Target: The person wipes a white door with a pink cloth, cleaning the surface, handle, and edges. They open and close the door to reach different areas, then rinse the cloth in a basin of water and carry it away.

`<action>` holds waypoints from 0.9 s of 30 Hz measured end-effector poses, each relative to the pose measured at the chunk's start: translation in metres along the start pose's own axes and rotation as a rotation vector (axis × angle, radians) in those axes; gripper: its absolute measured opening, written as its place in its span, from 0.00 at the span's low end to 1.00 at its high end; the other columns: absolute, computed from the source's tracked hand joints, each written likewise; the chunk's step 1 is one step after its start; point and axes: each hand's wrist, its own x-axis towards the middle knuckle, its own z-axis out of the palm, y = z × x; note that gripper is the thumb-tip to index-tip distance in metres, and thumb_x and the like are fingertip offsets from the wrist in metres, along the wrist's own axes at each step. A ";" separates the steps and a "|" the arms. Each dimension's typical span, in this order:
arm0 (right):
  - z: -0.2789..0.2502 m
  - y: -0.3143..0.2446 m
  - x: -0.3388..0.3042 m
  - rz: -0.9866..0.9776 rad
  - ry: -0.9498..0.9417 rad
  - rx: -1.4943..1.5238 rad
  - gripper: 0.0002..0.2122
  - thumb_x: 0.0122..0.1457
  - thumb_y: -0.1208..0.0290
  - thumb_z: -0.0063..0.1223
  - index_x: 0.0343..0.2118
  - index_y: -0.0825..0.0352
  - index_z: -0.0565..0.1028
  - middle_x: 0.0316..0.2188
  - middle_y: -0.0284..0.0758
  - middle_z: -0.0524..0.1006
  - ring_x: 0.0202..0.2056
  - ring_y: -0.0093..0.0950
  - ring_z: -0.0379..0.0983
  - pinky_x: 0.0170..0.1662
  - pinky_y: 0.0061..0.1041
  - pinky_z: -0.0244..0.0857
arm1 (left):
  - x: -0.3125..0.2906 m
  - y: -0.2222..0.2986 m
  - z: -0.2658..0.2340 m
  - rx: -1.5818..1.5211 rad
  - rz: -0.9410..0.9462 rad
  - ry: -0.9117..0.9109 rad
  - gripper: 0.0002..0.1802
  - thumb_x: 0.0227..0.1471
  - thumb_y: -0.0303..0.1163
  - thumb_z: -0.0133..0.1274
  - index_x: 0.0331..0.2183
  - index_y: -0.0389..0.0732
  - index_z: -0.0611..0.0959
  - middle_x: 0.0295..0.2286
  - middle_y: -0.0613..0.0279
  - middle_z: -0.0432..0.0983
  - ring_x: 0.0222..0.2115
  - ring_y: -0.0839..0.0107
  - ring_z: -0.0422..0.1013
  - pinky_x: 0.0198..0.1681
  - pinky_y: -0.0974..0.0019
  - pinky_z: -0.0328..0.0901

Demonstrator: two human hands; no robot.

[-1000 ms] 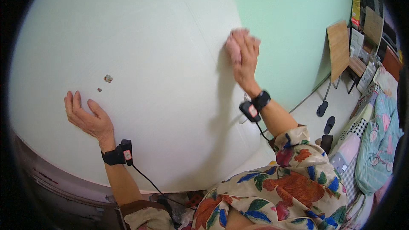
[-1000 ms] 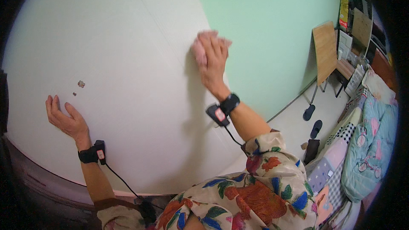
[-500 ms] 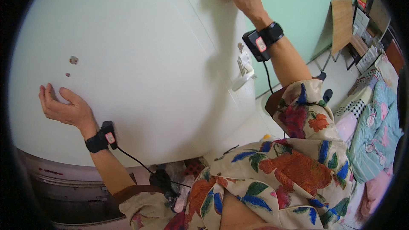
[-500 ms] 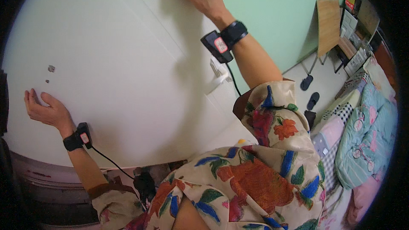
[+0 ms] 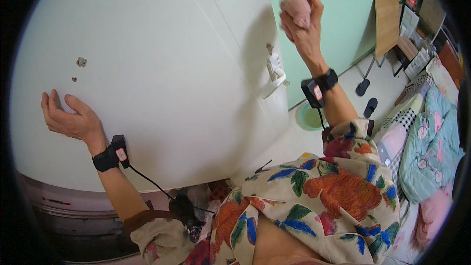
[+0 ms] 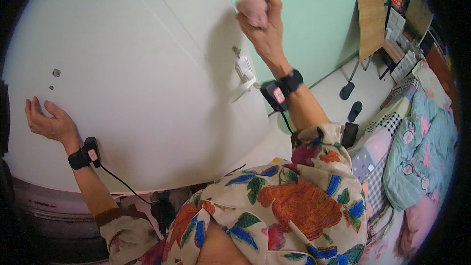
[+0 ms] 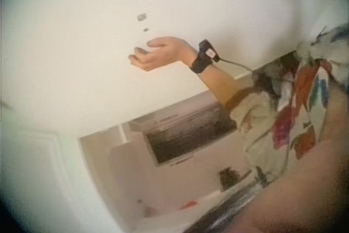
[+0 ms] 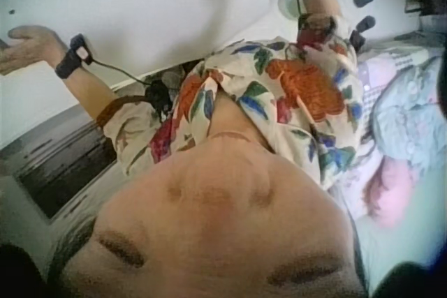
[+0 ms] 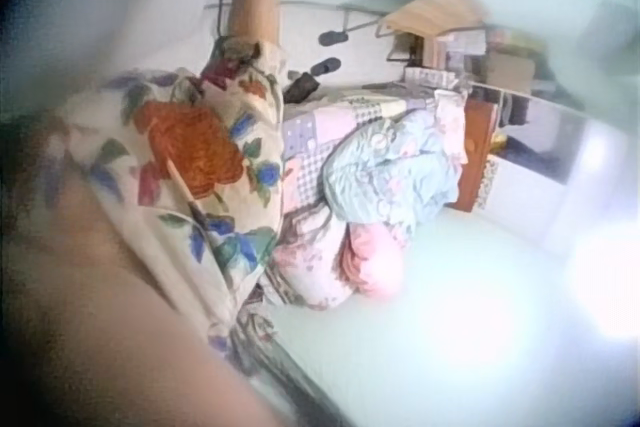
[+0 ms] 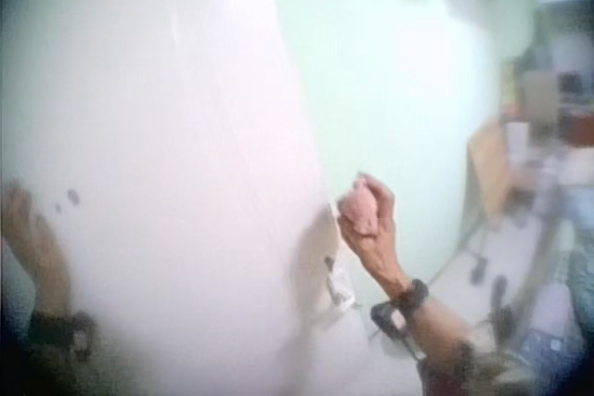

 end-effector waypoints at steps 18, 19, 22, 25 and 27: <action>-0.052 0.075 -0.040 0.457 0.307 0.152 0.06 0.65 0.71 0.54 0.42 0.64 0.71 0.21 0.31 0.71 0.18 0.21 0.64 0.34 0.31 0.69 | 0.006 -0.006 0.006 0.061 0.023 -0.003 0.15 0.61 0.32 0.52 0.49 0.43 0.77 0.54 0.58 0.71 0.57 0.63 0.64 0.60 0.55 0.57; -0.057 0.060 -0.025 0.442 0.141 0.129 0.07 0.65 0.72 0.53 0.43 0.64 0.71 0.21 0.30 0.71 0.20 0.20 0.65 0.43 0.34 0.74 | 0.006 -0.007 0.007 0.056 0.028 0.013 0.15 0.61 0.33 0.52 0.49 0.44 0.78 0.54 0.58 0.71 0.57 0.63 0.64 0.60 0.55 0.56; -0.027 0.039 -0.018 0.132 -0.187 0.042 0.14 0.63 0.72 0.53 0.50 0.66 0.70 0.34 0.33 0.71 0.32 0.24 0.67 0.52 0.33 0.69 | 0.008 -0.012 0.009 0.055 0.038 0.017 0.15 0.60 0.34 0.53 0.49 0.45 0.78 0.54 0.59 0.71 0.57 0.64 0.64 0.60 0.55 0.56; 0.008 0.044 -0.063 0.031 -0.085 -0.099 0.26 0.59 0.72 0.57 0.61 0.68 0.66 0.57 0.43 0.72 0.55 0.39 0.71 0.63 0.36 0.60 | 0.009 -0.017 0.015 0.084 0.059 0.017 0.15 0.60 0.35 0.54 0.48 0.45 0.78 0.52 0.61 0.73 0.57 0.65 0.64 0.59 0.55 0.56; 0.014 0.052 -0.111 0.067 -0.079 -0.427 0.28 0.57 0.72 0.57 0.62 0.67 0.65 0.59 0.46 0.70 0.59 0.45 0.69 0.64 0.36 0.60 | 0.008 -0.020 0.018 0.087 0.070 0.024 0.14 0.60 0.35 0.54 0.48 0.46 0.79 0.51 0.62 0.74 0.56 0.65 0.64 0.59 0.56 0.56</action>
